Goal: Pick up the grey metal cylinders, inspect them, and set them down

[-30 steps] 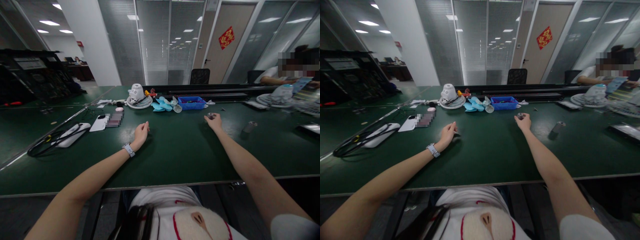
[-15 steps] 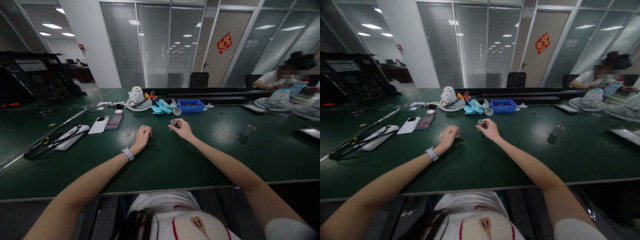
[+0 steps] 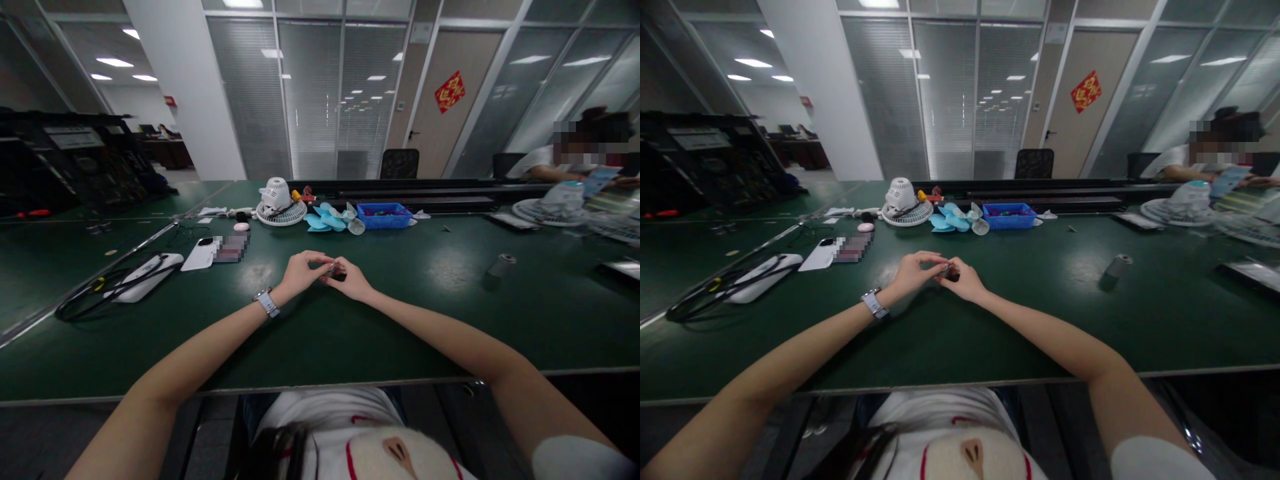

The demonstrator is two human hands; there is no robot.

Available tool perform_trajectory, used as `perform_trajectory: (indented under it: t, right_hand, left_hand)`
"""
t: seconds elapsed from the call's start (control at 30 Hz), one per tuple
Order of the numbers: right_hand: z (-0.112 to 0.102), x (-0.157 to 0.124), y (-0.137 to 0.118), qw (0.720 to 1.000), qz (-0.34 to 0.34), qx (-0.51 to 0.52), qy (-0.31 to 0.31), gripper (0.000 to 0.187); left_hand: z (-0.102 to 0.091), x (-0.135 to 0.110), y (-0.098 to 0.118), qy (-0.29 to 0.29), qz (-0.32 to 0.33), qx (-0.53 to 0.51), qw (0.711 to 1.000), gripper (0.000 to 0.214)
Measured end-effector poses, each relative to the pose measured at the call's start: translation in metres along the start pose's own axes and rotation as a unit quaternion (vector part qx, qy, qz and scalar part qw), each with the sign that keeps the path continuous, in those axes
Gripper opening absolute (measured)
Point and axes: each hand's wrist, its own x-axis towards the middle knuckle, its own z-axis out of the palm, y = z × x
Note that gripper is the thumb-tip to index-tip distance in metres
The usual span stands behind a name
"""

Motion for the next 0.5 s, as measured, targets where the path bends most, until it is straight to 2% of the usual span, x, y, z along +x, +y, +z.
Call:
perform_trajectory:
  t: [0.1,0.3,0.4,0.5]
  right_hand:
    - [0.0007,-0.0005,0.0002,1.000,-0.004,-0.001,0.004,0.035]
    - [0.0008,-0.0025,-0.0032,1.000,0.011,-0.008,0.008,0.037]
    - [0.0014,-0.0028,-0.0055,1.000,0.011,-0.003,0.012,0.038]
    - [0.0013,-0.0022,-0.0057,1.000,0.010,0.009,0.016,0.038]
  left_hand:
    - [0.0007,0.0027,0.0006,-0.007,0.010,-0.019,1.000,0.022]
    - [0.0080,0.0015,0.0034,0.066,0.009,-0.060,0.996,0.017]
    - [0.0048,0.0029,0.0062,0.116,0.007,-0.091,0.989,0.021]
    - [-0.0017,0.0023,-0.0034,0.136,-0.010,-0.105,0.985,0.028]
